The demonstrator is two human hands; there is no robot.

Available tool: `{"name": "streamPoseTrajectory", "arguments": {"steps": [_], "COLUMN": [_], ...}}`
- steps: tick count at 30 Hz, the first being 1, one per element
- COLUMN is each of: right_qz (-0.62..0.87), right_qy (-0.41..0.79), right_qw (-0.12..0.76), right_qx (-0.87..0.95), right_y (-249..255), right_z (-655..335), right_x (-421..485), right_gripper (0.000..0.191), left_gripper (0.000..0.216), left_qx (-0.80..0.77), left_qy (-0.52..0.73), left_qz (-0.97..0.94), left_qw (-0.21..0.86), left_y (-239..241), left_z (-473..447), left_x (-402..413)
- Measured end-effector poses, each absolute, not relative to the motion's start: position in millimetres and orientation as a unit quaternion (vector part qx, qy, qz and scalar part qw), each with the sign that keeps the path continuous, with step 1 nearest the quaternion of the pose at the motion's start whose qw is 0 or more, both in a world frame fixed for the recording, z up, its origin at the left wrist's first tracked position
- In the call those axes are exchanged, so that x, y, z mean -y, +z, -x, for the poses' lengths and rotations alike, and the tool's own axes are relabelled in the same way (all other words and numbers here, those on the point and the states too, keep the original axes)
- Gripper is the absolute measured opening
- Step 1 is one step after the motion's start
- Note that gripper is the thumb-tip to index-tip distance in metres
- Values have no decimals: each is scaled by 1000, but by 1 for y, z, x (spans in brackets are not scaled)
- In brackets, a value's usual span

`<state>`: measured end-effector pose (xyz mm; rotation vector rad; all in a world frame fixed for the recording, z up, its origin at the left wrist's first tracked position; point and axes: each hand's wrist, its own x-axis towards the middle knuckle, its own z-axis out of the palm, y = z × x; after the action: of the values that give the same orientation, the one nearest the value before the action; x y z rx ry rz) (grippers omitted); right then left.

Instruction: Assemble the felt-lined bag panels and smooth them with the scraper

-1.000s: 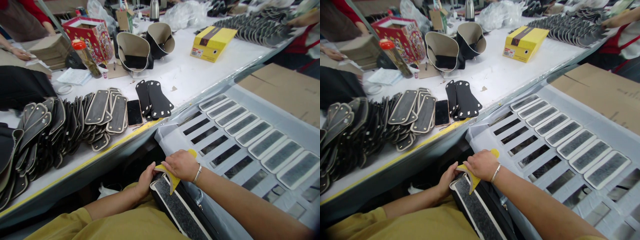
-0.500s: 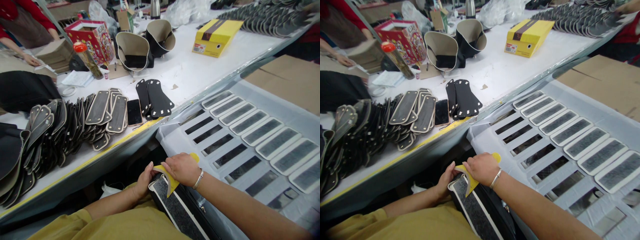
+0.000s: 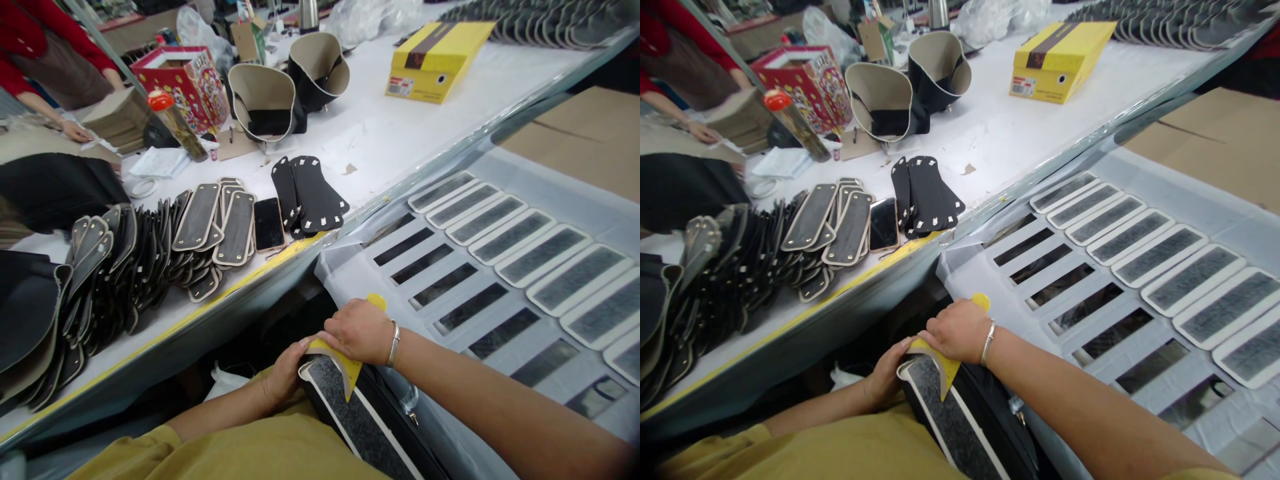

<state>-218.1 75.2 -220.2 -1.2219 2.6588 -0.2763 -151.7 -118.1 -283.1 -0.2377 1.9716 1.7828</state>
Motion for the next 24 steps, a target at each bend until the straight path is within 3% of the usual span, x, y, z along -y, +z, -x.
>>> {"name": "streamPoseTrajectory", "arguments": {"steps": [5,10,17,24], "right_qz": [354,233,108,-135], "right_qy": [-98,-111,-101,-252], "right_qw": [129,137,161,176], "right_qx": [-921,-956,-976,-942], "right_y": [-225,-220,-200,-187], "right_z": [209,174,135,71], "right_x": [-79,-83,-79,-110], "right_gripper": [49,48,50,51], "left_gripper": [51,50,49,40], "left_qx": [-762,-668,-588,-655], "left_qy": [588,632,636,526], "left_qz": [-1,-136,-125,-263], "left_qw": [272,368,484,474], "left_y": [-273,-257,-250,-246], "left_z": [164,180,193,220], "left_x": [116,111,116,113]}}
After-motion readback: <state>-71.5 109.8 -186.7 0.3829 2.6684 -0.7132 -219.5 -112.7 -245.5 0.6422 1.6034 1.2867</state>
